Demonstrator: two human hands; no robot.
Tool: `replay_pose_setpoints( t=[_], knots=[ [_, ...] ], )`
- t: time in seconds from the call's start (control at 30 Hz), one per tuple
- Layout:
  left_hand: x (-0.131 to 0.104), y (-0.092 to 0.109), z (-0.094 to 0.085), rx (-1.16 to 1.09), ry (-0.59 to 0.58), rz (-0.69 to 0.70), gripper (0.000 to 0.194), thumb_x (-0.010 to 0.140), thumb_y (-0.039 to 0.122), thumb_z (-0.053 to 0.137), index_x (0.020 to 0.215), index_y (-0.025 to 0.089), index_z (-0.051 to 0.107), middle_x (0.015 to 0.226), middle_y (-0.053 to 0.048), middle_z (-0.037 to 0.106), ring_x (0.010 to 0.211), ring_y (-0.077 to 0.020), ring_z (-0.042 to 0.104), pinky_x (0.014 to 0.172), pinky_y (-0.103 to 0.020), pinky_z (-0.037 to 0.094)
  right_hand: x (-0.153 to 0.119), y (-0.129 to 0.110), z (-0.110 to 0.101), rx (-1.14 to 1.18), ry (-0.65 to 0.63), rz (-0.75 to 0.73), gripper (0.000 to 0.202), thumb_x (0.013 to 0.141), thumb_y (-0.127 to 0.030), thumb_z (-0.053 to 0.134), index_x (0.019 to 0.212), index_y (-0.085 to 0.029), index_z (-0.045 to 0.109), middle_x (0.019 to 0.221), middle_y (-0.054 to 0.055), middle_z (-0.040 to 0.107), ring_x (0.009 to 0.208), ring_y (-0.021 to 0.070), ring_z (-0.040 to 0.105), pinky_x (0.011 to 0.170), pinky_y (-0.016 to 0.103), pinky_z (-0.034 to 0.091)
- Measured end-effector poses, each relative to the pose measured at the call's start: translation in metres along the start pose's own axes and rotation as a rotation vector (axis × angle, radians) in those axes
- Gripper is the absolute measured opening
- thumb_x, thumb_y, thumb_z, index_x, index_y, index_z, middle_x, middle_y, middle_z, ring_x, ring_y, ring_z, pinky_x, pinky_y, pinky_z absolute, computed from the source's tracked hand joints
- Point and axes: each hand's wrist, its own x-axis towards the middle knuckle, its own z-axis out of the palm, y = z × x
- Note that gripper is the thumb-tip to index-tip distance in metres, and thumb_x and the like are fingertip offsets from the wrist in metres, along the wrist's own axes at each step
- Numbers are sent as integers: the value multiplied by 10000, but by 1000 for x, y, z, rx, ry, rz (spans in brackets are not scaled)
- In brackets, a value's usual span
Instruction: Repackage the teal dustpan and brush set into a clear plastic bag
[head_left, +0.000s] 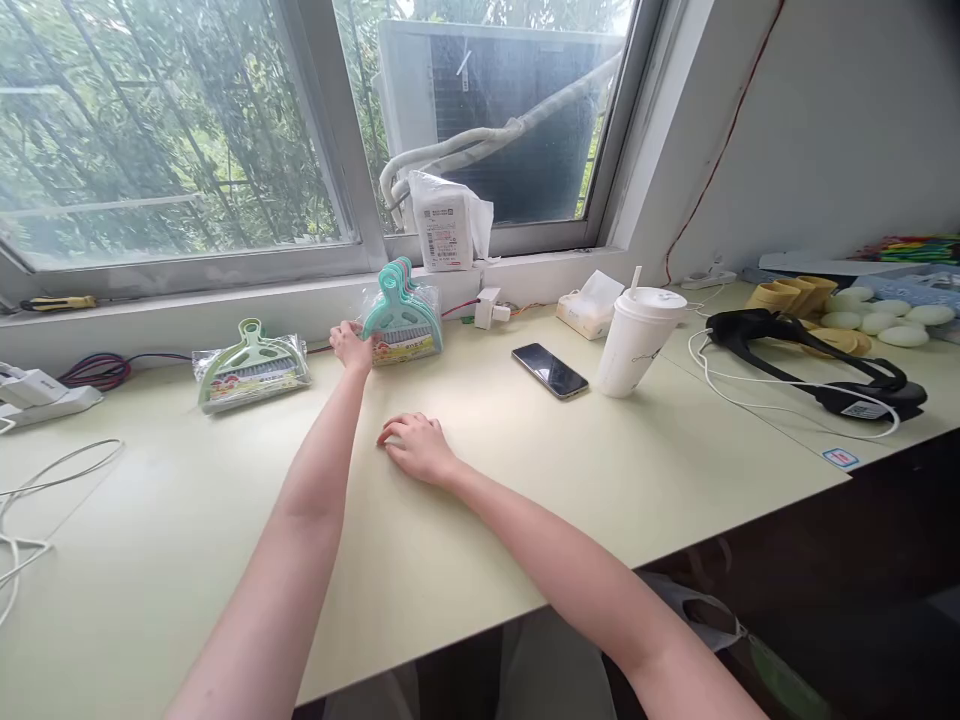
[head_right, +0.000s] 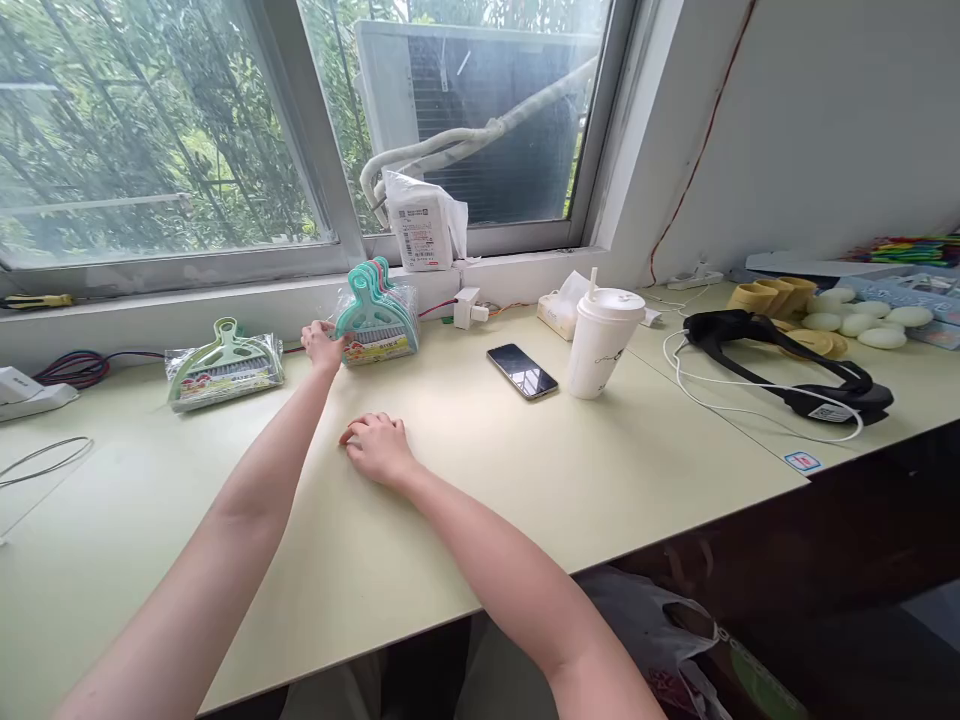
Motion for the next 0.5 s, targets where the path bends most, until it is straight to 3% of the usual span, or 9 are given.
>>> replay_pose_setpoints(
  t=[0.17, 0.3, 0.4, 0.5],
  knots=[
    [-2, -3, -9, -139, -147, 25, 476, 689, 316, 741, 1107, 191, 550, 1027, -71, 672, 999, -223, 637, 897, -343, 502, 0, 1, 0, -3, -9, -6, 221, 926, -241, 495, 1029, -283, 686, 1321, 4, 621, 1264, 214, 486, 1042, 428, 352],
    [-13, -9, -28, -314, -458, 37, 533, 640, 373, 777, 1107, 180, 606, 926, -54, 703, 851, -191, 658, 692, -274, 506, 1, 1, -1, -6, 1, 11, 226, 938, -249, 510, 1094, -282, 670, 1332, 26, 603, 1272, 217, 487, 1047, 423, 359],
    [-36, -11, -47, -342, -662, 31, 467, 618, 457, 795, 964, 163, 683, 804, -59, 702, 695, -182, 642, 568, -265, 468, -1, -2, -5, -8, 107, -18, 270, 948, -257, 521, 1196, -274, 627, 1393, 41, 557, 1297, 218, 467, 1028, 384, 380],
    [-70, -14, -63, -452, -700, -56, 477, 609, 449, 806, 973, 161, 695, 758, -45, 697, 615, -163, 629, 555, -274, 487, -5, -5, -15, -28, 316, -95, 271, 1003, -286, 439, 1194, -248, 628, 1366, 52, 574, 1303, 210, 461, 1062, 358, 343]
  ],
)
